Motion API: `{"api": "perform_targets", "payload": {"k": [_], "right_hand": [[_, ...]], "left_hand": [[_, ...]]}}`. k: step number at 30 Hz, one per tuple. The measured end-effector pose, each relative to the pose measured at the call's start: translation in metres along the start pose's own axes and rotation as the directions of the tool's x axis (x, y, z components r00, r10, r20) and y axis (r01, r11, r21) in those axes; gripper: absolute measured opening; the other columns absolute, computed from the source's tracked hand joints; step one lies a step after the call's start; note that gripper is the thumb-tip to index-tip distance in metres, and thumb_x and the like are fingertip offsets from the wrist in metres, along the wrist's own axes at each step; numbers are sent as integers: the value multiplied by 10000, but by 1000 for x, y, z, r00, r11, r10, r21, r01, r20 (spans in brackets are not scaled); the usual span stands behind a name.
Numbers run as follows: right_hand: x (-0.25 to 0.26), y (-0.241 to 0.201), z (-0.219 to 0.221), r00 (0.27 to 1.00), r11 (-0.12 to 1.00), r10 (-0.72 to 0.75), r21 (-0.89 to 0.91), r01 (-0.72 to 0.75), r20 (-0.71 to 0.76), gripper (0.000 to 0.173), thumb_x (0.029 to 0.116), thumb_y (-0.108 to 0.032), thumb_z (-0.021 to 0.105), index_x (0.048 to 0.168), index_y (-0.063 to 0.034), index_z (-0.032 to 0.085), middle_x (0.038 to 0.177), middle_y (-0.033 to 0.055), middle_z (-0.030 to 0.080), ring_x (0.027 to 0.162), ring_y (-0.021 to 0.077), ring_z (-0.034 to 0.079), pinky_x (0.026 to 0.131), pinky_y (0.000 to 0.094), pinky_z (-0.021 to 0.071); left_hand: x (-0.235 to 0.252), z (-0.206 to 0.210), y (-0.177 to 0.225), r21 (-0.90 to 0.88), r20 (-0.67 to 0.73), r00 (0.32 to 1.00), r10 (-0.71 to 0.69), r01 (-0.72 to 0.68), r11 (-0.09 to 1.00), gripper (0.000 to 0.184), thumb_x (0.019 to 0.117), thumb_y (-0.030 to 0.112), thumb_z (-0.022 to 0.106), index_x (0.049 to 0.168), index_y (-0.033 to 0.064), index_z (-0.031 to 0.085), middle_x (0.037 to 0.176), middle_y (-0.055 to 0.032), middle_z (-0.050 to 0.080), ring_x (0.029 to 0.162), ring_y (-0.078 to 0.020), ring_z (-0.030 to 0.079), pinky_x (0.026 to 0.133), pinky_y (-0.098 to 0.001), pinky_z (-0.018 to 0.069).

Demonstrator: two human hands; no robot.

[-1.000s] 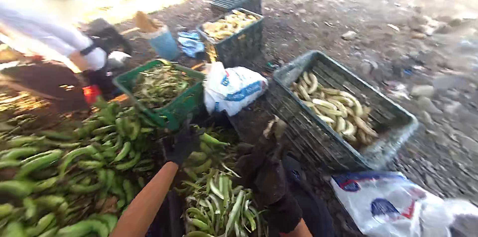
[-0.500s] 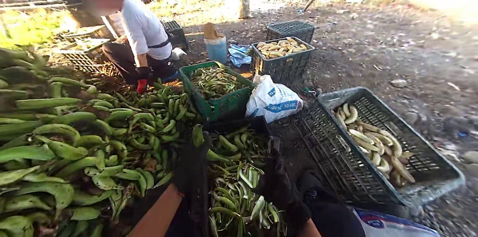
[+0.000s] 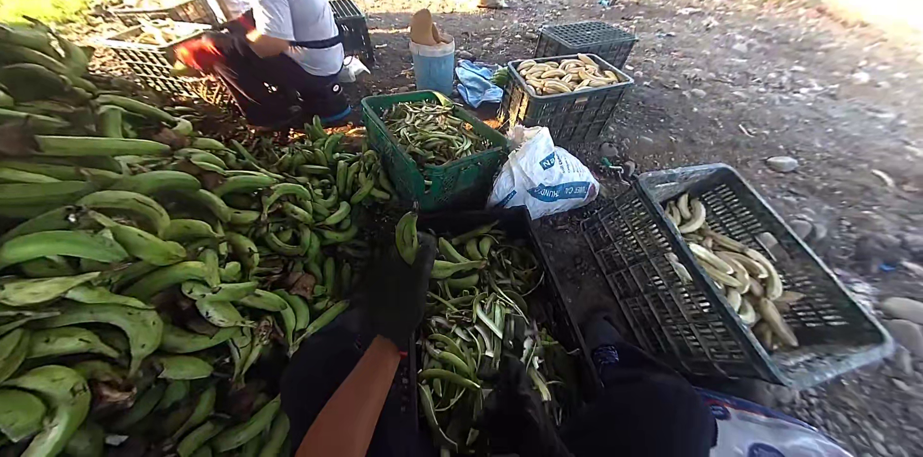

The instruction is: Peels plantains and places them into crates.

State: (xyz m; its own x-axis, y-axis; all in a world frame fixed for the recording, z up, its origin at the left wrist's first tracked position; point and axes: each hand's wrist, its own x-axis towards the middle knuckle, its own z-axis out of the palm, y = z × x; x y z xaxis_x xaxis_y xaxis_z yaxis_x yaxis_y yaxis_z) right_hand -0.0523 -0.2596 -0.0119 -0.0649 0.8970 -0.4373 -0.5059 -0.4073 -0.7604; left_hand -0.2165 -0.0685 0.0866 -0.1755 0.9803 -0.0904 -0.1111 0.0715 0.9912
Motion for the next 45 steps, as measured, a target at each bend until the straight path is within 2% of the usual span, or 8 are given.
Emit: {"api": "perform_targets", "payload": {"k": [9,16,21,25,29,33,39,45], "right_hand": [[17,-35,53,966,881,-259,-407,241,9,503,1089,-372,304,1291,28,534,611,-33,570,476,90,553,481,295,538],[-15,-138,103,544,535,-836,-108,838,75,549,1019,-615,443,1075,-118,670,635,-76,660,519,62,631,520,273,576],[19,-22,64,976,647,-213,-754,114,-34,456,1092,-199,373,1488,10,455,997,197,694,840,305,689,812,512,570],[5,43,54,984,803,157,-569,-175,-82,502,1120,-408,274,1321,-38,548,851,110,680,657,217,677,609,407,597],[10,-4,54,989,853,-136,-514,89,-54,556,1081,-423,320,1365,-2,546,804,45,672,624,137,636,606,350,575],[37,-46,27,830,566,-545,-680,466,115,781,1012,-651,392,1455,-25,540,1272,123,675,1120,143,640,989,378,525],[36,-98,23,797,14,-544,-948,319,261,709,919,-756,353,1448,-346,589,1128,257,661,1033,474,617,790,636,489],[52,-106,43,907,198,-419,-972,129,35,526,963,-582,487,1357,-288,673,1232,225,660,1184,448,575,920,649,450]], "left_hand": [[-17,17,-20,326,153,975,160,-203,923,596,976,333,683,1462,78,452,1151,-99,672,922,-134,670,841,-345,567],[-24,22,-18,397,129,977,168,-206,894,578,964,302,698,1429,33,487,1081,-147,684,876,-185,683,806,-398,577],[-33,22,-24,339,108,978,180,-206,918,610,952,284,704,1451,23,470,1268,-159,643,1041,-181,669,916,-388,559],[-22,24,-7,144,67,983,169,-177,974,562,978,227,664,1417,-36,431,1041,-84,661,864,-61,652,798,-246,560],[-4,13,-15,-29,236,963,127,-124,992,464,1106,368,300,1354,59,543,900,-26,679,749,-101,661,720,-307,586],[-7,6,-15,-254,439,898,-11,136,957,801,1019,662,75,1268,104,593,748,-7,663,638,-100,650,599,-277,589],[-15,-6,-18,-186,457,889,-29,127,974,792,1031,655,111,1156,76,635,812,-11,685,713,-82,656,664,-263,579],[-16,4,-20,-18,399,915,-54,67,998,665,1085,531,148,1241,70,601,913,-49,669,793,-94,644,718,-290,566]]}}
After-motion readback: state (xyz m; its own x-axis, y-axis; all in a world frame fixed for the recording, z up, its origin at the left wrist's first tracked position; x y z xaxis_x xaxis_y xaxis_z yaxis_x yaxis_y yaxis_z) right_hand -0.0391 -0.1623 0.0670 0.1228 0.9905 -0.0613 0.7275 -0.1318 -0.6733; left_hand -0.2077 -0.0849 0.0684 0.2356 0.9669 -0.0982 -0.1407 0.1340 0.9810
